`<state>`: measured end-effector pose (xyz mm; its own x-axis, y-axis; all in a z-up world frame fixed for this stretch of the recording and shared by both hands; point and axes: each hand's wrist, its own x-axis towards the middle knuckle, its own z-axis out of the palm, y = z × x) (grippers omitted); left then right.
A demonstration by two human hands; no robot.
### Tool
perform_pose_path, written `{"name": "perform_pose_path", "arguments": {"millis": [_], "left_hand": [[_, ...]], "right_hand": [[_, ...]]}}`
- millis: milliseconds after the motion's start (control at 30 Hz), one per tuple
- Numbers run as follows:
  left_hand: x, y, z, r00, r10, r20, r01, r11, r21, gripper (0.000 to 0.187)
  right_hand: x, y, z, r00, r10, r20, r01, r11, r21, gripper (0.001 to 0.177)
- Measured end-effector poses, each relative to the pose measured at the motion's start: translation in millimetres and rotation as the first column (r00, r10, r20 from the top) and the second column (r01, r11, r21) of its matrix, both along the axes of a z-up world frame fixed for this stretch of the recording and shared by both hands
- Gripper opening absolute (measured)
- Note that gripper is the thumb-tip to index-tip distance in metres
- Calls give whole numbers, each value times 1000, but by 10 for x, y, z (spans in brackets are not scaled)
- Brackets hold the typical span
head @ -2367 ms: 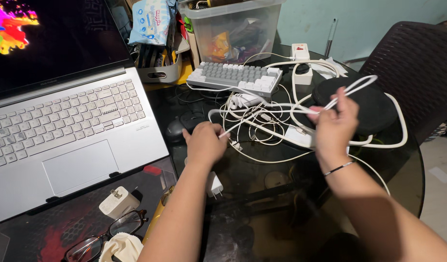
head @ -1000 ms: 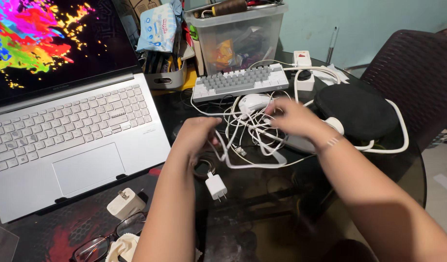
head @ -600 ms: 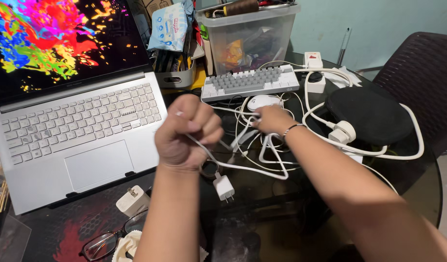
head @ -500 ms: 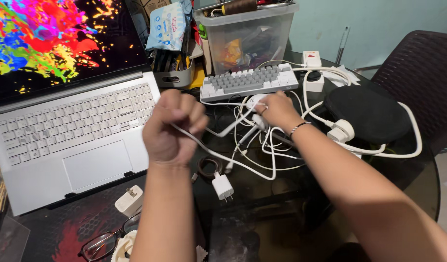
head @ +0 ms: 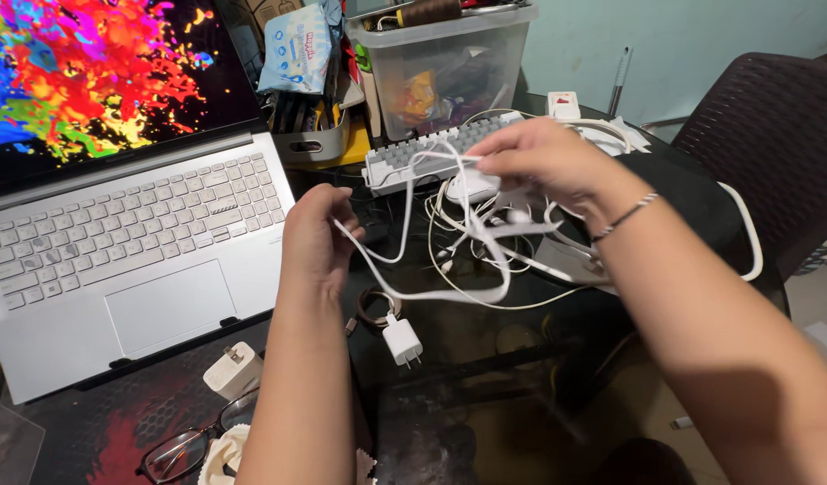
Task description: The person untangles and coils several white cables on a glass desk, including a keyboard cable and a power adapter cable. They wrap each cable neatly and place them on the desk surface.
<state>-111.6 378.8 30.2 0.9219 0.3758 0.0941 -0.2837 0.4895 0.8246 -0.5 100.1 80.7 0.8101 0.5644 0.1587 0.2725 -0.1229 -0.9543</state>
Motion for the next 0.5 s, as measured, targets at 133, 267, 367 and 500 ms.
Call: {"name": "perform_pose_path", "arguments": {"millis": [133, 267, 367, 500], "left_hand": [[-6, -16, -2, 999, 28, 45, -26, 998, -51, 28], [-56, -50, 45, 999, 36, 27, -37, 999, 14, 18], [-69, -135, 83, 991, -5, -130, 44, 954, 295, 12], [-77, -457, 74, 974, 225, -28, -98, 526, 845, 36]], "right_hand": [[-187, -481, 198, 961, -261, 89, 262, 965, -1, 25], [-427, -1104, 378, 946, -292, 138, 314, 932, -181, 24], [-613, -1477, 380, 928, -316, 199, 349, 924, -159, 25], [-752, -1729, 305, 942, -303, 147, 303, 953, 21, 27]]}}
